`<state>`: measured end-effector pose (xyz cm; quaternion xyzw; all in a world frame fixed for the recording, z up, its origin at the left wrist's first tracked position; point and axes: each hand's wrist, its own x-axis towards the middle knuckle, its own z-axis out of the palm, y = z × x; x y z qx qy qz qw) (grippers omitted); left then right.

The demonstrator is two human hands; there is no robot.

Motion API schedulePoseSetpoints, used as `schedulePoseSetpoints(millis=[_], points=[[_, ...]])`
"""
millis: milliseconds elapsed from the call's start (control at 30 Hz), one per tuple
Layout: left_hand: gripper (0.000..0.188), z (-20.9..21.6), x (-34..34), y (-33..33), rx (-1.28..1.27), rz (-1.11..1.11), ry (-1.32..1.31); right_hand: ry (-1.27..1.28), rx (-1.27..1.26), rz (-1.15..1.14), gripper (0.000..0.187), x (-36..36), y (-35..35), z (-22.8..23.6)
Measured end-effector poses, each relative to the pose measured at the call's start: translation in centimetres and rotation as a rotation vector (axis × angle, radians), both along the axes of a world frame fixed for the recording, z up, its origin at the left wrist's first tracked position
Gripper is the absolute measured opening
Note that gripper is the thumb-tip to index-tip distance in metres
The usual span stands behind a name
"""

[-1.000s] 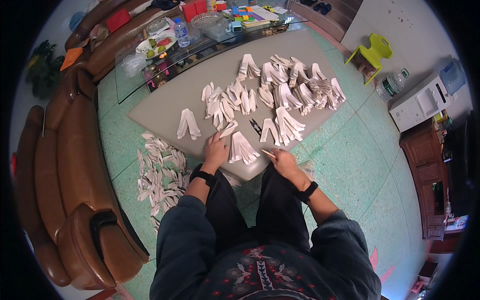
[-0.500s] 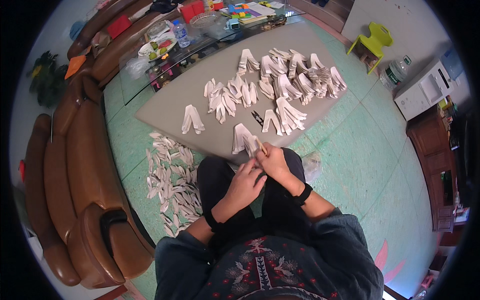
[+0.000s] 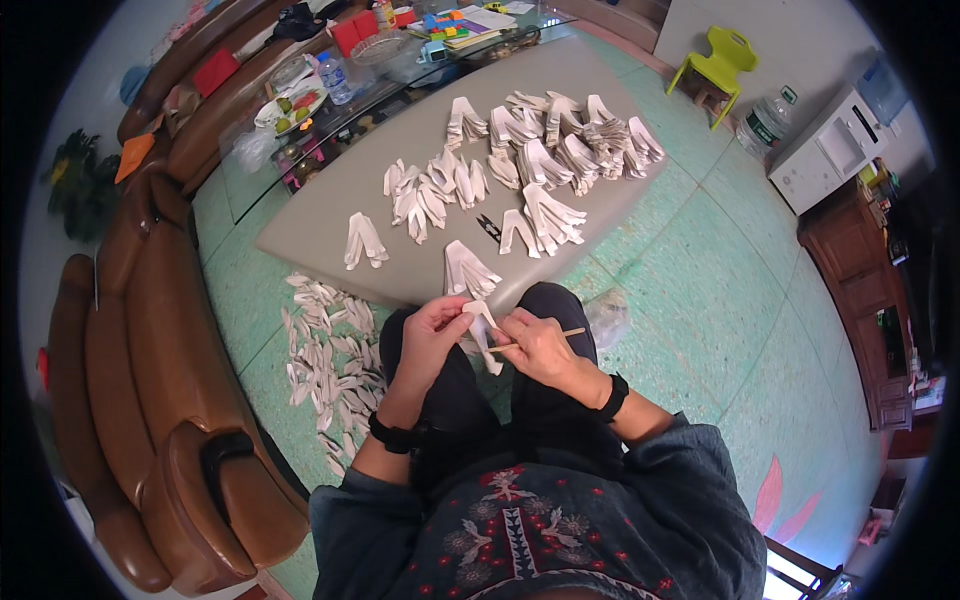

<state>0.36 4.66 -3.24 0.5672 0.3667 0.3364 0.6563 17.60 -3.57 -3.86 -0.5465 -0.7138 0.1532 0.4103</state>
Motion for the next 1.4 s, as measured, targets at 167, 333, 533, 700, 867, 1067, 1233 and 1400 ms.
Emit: schedulePoseSetpoints(millis=[167,333,533,700,867,1067,1233,1400], points=[[0.027,-0.1,-0.6,0.1,-0.143,-0.082,-0.122,0.065,0.007,-0.118,0.013,0.4,0.2,0.1],[0.024,0.0,0.8,-0.6,-0.173,-0.044,-0.125,0.003,-0.114,-0.230,0.012,0.6,1.0,-0.4],[0.019,0.8,1.0,-1.0,-0.295,0.075,-0.098,-0.104,-0.162,-0.287,0.019,-0.8,-0.6,2.7],[0.013,-0.5,1.1,-0.9,-0.288,0.116,-0.203,-0.244,-0.128,-0.291,0.024,-0.6,-2.4,2.3],[0.017,1.3,1.5,-1.8,-0.302,0.044,-0.212,-0.180,-0.123,-0.336,0.022,-0.3,-2.1,1.9],[0.020,1.0,1.1,-2.1,-0.250,0.002,-0.201,-0.038,-0.023,-0.318,0.025,-1.0,-1.9,1.7],[0.020,1.4,1.3,-2.3,-0.207,0.033,-0.199,-0.031,-0.022,-0.350,0.024,-1.5,-2.0,1.9],[0.017,1.3,1.2,-2.3,-0.143,0.024,-0.145,0.117,0.058,-0.341,0.023,-1.4,-1.6,1.6]])
